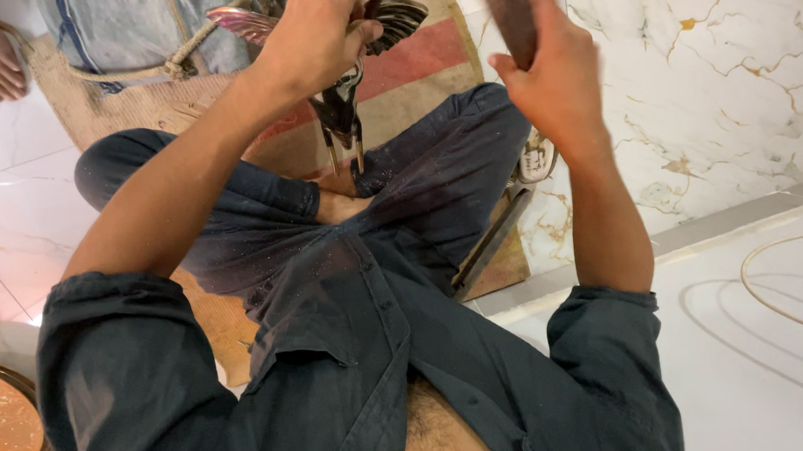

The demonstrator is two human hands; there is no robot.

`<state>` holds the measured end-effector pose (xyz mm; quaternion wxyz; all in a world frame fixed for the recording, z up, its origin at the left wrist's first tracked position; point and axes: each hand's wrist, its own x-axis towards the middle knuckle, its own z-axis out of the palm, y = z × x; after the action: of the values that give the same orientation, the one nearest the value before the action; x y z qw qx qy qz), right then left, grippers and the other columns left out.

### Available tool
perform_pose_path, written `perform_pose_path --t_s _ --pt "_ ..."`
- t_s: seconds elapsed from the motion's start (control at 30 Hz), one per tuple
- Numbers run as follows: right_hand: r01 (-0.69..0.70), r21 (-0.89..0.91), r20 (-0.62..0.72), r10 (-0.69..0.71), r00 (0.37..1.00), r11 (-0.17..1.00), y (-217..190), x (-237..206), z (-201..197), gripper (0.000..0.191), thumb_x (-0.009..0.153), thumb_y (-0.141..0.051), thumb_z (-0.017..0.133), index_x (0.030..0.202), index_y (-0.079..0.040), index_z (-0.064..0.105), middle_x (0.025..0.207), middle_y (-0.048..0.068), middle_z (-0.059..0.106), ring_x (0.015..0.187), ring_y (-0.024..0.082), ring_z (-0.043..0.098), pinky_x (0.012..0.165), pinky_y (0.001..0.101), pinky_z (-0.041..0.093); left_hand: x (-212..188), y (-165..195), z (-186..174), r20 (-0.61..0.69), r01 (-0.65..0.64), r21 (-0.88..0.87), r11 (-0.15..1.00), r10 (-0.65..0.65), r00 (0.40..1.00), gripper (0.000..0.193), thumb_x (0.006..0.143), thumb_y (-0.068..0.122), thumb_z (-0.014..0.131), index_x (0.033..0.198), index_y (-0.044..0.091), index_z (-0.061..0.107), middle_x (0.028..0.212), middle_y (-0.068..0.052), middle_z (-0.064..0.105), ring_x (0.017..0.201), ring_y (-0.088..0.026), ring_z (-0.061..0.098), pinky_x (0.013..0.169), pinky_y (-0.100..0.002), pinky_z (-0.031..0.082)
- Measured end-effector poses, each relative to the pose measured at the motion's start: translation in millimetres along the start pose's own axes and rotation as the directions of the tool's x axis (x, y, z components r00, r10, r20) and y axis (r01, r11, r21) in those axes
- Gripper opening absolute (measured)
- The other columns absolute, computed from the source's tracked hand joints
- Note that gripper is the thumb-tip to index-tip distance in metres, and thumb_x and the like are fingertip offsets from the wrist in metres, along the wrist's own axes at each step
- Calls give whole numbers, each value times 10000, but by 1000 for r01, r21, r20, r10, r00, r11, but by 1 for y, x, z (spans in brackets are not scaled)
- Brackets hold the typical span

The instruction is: The person sits cross-legged on a mat and repeatedly strikes a small metal object with a wooden mallet. They hold the object in the left hand and strike it with the right hand, occasionally rotating the object to work different areas.

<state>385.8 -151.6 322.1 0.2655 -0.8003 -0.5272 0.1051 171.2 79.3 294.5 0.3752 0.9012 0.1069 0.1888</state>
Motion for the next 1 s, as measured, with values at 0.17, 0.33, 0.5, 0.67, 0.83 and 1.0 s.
perform_pose_path --t_s 0.17,0.33,0.5,0.67,0.83,1.0 --pt "27 30 -2 -27 1000 999 -3 -8 -3 834 863 -102 875 1532 -144 379 1186 184 702 1060 425 711 889 509 566 7 0 -2 146 62 -70 996 -51 988 348 944 32 761 1239 36 578 956 -173 710 914 -353 743 755 -465 563" --pt "-83 -316 143 134 981 945 -1 -13 -1 845 847 -74 828 1583 -225 442 1147 167 733 991 418 706 807 544 533 9 2 -5 208 164 -15 986 -158 965 373 997 78 740 1319 29 557 950 -197 703 906 -385 724 757 -476 551" --pt "-65 465 -154 153 976 883 3 -23 8 762 984 -25 811 1563 -121 325 1273 174 740 1222 329 767 1092 446 601 -1 -3 -1 171 -79 51 996 69 983 493 935 49 760 1385 18 561 1070 -225 700 977 -441 679 797 -522 526" --pt "-115 26 -15 115 993 993 4 -43 21 768 943 -93 836 1562 -142 384 1268 196 729 1123 298 738 986 417 566 -3 -10 4 224 -202 51 978 186 957 465 931 40 744 1363 15 573 1161 -222 690 993 -428 671 840 -495 542" --pt "-284 346 -156 353 923 894 -10 -77 50 859 934 -80 826 1613 -90 300 1426 257 627 1323 364 630 1120 432 501 12 -2 1 398 -204 63 977 162 903 478 903 59 738 1374 82 659 1005 -188 704 915 -402 682 795 -503 522" --pt "-333 625 -219 568 793 706 -36 -127 92 932 935 -93 821 1605 -90 174 1518 250 495 1375 407 560 1145 437 466 36 17 -3 640 -216 71 974 122 759 372 879 119 728 1251 124 724 965 -168 739 875 -392 691 757 -512 522"
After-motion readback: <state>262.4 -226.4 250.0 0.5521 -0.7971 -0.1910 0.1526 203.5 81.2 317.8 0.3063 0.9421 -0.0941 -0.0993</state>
